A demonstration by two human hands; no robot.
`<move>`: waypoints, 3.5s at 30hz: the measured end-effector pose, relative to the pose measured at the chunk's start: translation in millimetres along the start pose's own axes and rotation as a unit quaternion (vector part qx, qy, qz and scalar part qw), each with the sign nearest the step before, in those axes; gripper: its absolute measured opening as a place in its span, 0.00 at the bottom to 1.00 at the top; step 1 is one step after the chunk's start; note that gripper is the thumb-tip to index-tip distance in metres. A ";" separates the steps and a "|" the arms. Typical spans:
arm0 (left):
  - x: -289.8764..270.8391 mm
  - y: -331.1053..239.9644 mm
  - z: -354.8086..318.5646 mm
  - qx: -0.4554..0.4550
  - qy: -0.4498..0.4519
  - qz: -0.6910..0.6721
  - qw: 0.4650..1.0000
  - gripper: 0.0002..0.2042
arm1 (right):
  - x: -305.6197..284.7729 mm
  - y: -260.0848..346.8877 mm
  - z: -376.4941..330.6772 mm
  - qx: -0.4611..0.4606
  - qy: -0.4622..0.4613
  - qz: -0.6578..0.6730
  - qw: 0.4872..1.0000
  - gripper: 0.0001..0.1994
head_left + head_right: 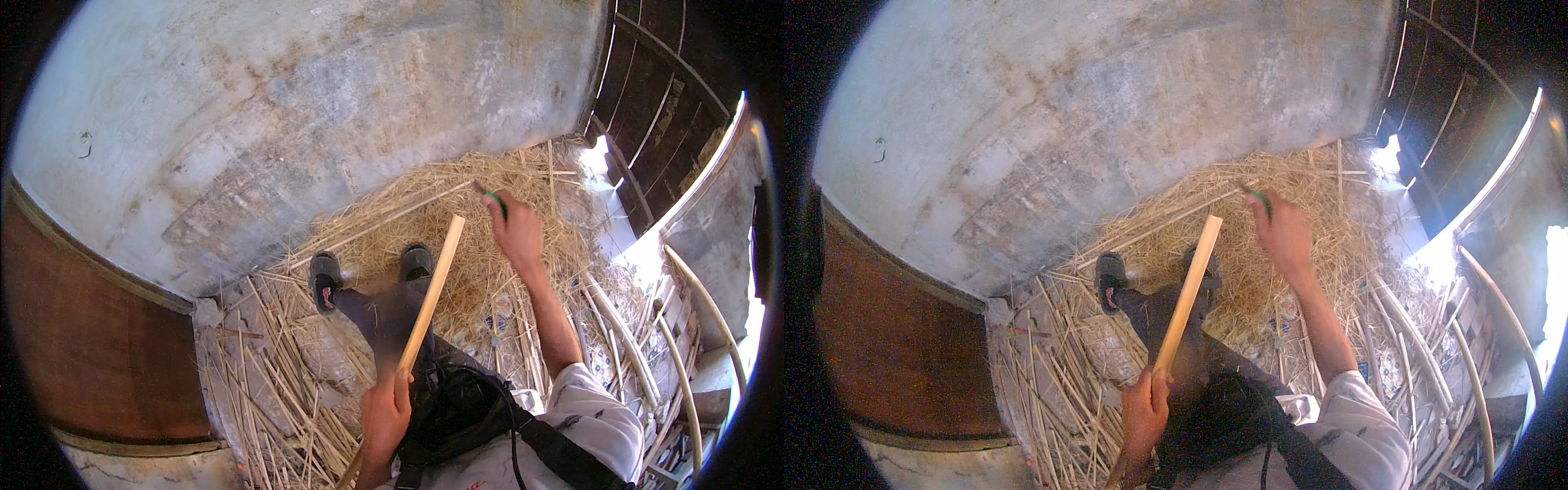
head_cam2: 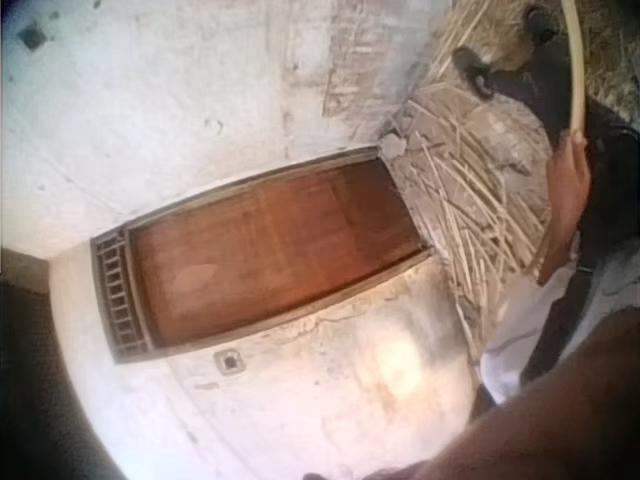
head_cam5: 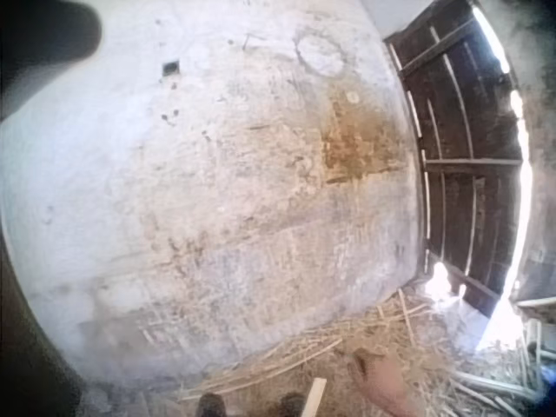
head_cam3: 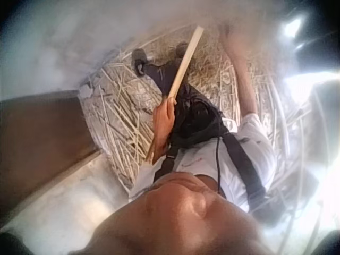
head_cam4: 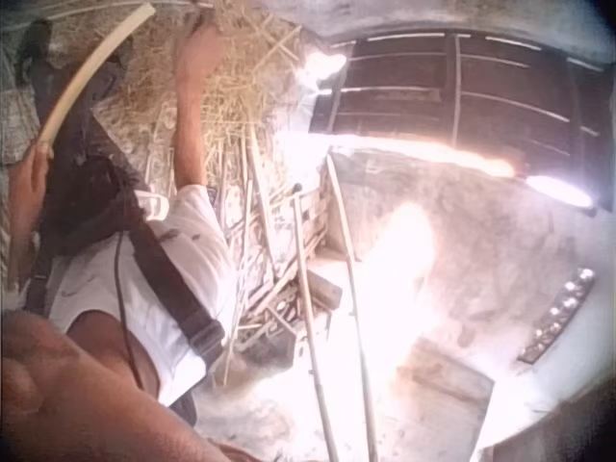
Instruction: The person uses a utility knife to shave thin strips of wood from a long piece of lumber. They hold the wood with one hand and pull the blade along the surface repeatedly to smooth or shape it.
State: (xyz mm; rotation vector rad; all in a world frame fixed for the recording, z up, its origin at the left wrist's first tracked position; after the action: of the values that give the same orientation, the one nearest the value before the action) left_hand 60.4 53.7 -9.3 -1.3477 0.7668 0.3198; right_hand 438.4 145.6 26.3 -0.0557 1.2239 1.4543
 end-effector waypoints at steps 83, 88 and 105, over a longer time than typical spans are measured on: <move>4.7 -6.5 15.3 -0.012 0.032 0.032 0.999 0.14 | 44.4 49.0 -71.7 0.150 0.278 0.517 0.795 0.24; -4.3 -8.8 20.3 0.032 0.021 0.013 0.999 0.18 | 43.6 44.7 -67.2 0.155 0.250 0.560 0.775 0.23; -22.2 -9.0 20.4 0.078 -0.003 -0.049 0.996 0.26 | -4.0 34.7 -51.2 0.156 0.162 0.628 0.745 0.27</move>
State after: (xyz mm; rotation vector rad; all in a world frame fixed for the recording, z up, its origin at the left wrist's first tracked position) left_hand 56.4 75.9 12.7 -1.2310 0.7029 0.1828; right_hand 384.1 115.8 27.5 0.9681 1.9215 2.3945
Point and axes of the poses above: each hand's wrist, its own z-axis towards the middle knuckle, its own x-axis out of the palm, y = z × x, the point moved 9 cm from there along z, towards the middle knuckle, and after that the axes turned 4 degrees about -y, right-handed, at the moved point
